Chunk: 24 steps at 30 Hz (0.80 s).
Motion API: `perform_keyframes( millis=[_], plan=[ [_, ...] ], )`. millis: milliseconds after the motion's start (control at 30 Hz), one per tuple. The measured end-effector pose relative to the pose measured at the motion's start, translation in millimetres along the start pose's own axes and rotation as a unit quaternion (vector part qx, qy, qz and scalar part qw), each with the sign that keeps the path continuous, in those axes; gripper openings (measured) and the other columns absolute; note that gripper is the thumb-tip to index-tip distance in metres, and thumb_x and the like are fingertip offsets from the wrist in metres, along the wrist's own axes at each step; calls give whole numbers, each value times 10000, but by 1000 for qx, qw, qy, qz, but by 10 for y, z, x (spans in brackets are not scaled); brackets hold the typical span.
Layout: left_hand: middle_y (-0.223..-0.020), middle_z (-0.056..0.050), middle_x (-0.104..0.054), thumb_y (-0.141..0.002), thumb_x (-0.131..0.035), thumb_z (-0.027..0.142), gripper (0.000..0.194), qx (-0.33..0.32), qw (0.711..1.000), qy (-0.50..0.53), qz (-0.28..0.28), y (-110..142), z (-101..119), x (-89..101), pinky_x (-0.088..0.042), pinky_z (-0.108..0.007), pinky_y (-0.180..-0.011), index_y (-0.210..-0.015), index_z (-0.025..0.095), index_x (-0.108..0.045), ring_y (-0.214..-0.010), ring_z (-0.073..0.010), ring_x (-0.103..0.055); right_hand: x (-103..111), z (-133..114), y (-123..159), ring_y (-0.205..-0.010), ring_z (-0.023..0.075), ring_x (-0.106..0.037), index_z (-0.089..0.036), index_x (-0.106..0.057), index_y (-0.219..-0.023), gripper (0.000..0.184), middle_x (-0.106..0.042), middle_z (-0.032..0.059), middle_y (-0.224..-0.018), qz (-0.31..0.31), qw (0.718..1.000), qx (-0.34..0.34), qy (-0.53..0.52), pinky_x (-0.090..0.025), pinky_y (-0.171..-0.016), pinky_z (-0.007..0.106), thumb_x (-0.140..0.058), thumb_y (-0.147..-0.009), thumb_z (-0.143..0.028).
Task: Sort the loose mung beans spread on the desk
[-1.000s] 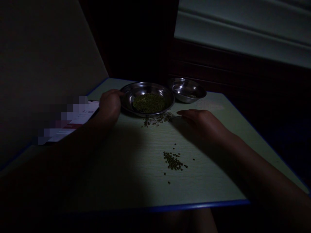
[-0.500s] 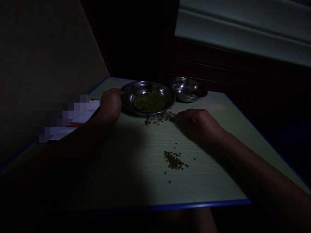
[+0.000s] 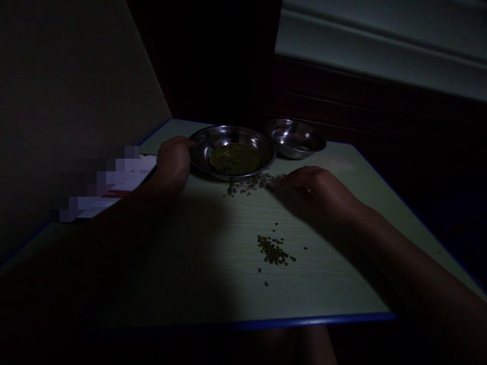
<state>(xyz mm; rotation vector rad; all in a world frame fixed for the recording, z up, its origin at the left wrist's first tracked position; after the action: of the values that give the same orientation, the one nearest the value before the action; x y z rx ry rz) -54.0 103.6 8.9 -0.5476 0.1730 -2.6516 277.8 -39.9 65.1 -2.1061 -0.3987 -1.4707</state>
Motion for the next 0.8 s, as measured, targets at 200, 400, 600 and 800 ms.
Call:
perform_keyframes(
  millis=[200,400,600,800],
  plan=[
    [-1220,-146,-898,-841,-677,235,123,-3,1000,-2,1,27,16,21,-611,-498,-1293,-885,230,-792,-1350,-384,-817,-3,-20,-9,-1218,341,-947,-242,-1044,-1275,553,-1005,153,-1323,2,1000,-6,16,-691,-1142,465,-654,-1016,52],
    [-1162,-123,-886,-799,-690,210,70,-4,1000,7,2,37,45,9,-599,-543,-1329,-798,251,-746,-1315,-386,-827,-24,-48,3,-1179,323,-940,-226,-1032,-1288,545,-1005,143,-1289,1,999,51,18,-675,-1143,468,-635,-1026,41],
    [-1117,-113,-882,-813,-689,183,82,18,999,32,16,58,39,6,-620,-511,-1293,-787,241,-741,-1284,-373,-832,-7,-2,17,-1162,319,-940,-247,-1035,-1250,552,-1004,128,-1299,0,998,59,33,-677,-1135,484,-626,-1000,27],
    [-1176,-122,-896,-848,-670,196,101,-41,999,-2,5,16,71,2,-620,-535,-1310,-828,236,-760,-1327,-376,-828,61,-56,20,-1171,330,-952,-227,-1037,-1243,550,-1007,138,-1303,1,998,59,36,-684,-1141,486,-613,-996,21]
  ],
)
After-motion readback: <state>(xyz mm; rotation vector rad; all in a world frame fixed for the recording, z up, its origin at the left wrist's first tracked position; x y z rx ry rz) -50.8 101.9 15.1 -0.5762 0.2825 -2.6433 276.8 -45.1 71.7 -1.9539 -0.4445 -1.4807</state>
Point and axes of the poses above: each hand's wrist, its own y-axis away from the middle knuckle, its own x-axis out of the back of the hand, z = x × y, the point moved 10 cm from there along -y, towards the middle knuckle
